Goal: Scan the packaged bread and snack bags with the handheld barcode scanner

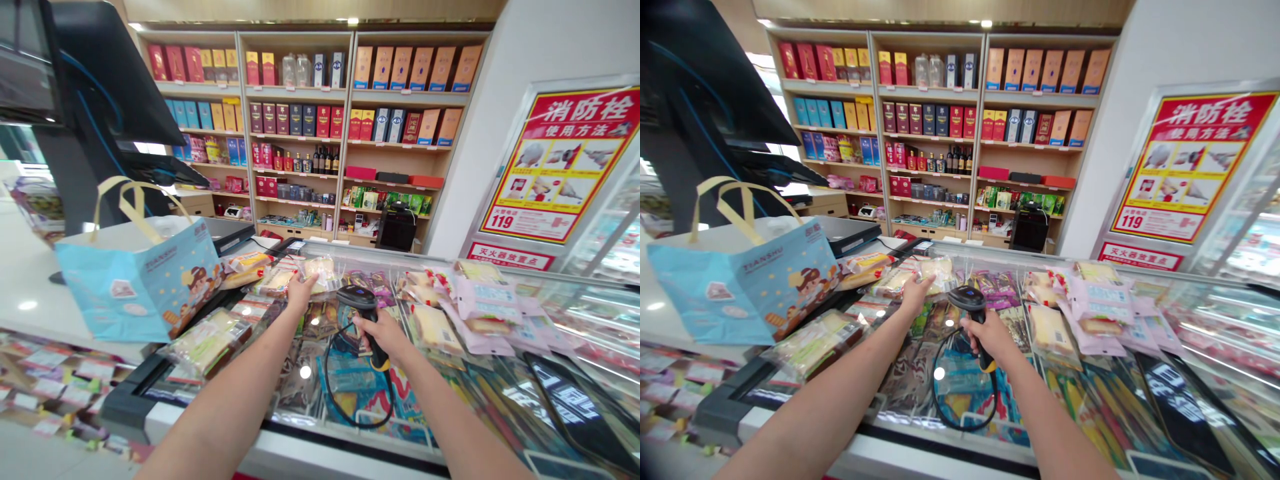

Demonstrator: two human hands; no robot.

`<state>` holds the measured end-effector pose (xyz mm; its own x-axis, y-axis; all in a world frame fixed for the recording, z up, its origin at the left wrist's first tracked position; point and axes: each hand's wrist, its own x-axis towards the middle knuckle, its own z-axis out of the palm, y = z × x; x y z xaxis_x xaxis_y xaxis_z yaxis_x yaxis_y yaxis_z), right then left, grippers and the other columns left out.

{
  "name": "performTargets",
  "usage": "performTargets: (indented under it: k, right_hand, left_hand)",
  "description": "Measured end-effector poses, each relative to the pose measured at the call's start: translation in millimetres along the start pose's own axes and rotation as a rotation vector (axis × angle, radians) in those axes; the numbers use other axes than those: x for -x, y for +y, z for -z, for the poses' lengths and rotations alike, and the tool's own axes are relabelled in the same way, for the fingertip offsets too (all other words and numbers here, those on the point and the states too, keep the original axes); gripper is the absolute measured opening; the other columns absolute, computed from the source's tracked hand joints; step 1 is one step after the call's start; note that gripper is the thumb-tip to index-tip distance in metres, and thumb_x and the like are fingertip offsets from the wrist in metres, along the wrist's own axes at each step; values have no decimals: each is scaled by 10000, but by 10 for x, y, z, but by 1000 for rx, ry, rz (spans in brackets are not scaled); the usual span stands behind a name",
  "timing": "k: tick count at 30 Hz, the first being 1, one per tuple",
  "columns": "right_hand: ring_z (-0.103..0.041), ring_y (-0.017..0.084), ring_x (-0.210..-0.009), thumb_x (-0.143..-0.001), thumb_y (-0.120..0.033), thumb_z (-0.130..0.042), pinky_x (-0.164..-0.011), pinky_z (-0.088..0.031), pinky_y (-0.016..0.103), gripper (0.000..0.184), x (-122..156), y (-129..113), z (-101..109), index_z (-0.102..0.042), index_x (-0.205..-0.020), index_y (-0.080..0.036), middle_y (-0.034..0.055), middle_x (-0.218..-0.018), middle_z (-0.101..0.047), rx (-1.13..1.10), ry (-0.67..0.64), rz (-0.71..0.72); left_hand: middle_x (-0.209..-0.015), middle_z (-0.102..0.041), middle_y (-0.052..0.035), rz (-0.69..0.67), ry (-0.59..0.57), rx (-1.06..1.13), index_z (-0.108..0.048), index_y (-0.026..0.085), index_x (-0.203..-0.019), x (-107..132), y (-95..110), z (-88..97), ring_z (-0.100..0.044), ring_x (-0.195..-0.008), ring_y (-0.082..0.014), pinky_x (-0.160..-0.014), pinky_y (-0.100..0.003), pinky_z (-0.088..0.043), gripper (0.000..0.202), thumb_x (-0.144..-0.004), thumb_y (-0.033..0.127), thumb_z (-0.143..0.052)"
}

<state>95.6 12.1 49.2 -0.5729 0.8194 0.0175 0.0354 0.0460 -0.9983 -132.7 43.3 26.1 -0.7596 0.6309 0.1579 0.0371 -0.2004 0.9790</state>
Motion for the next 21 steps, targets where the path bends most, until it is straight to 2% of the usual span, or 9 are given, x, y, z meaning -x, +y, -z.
performTargets:
  k: [5, 10, 14, 18, 21]
  right_hand:
    - [-457, 83, -359, -635, -415, -716, -363, -401, 202, 301, -8, 13, 6, -549, -742, -189, -70, -488, -524, -22, 14, 5]
    - [-447, 86, -350, -619, -452, -716, -351, -395, 209, 335, -45, 20, 14, -540, -734, -191, -75, -462, -506, -49, 27, -24]
    - [-451, 88, -349, -606, -445, -732, -349, -386, 214, 342, -96, -12, 63, -538, -732, -193, -70, -466, -517, -104, 77, -20]
    - [-457, 86, -360, -585, -439, -739, -351, -382, 211, 348, -105, -121, 232, -534, -731, -198, -74, -477, -518, -204, 175, 21]
    - [-447, 84, -357, -588, -438, -749, -352, -378, 212, 348, -10, -230, 458, -519, -709, -205, -74, -464, -506, -234, 252, 41]
  left_hand:
    - [-994, -719, -113, 10, -20, 4, -652, 93, -1049, 37, 72, 2, -676, -895, -214, -786, -297, -528, 367, -711, 218, -722]
    - [-953, -720, -109, 2, 15, -41, -662, 97, -999, 46, 97, 5, -675, -897, -226, -786, -310, -538, 344, -691, 233, -734]
    - [-943, -715, -105, 30, -23, 55, -643, 104, -1010, 56, 92, -47, -682, -856, -222, -758, -328, -552, 348, -705, 261, -701]
    - [-885, -719, -90, 140, -169, 237, -623, 115, -1027, 182, 127, -274, -692, -796, -217, -702, -333, -565, 315, -744, 252, -637]
    - [-789, -711, -81, 223, -284, 241, -636, 119, -1021, 368, 168, -590, -692, -745, -232, -653, -345, -564, 319, -738, 266, -647]
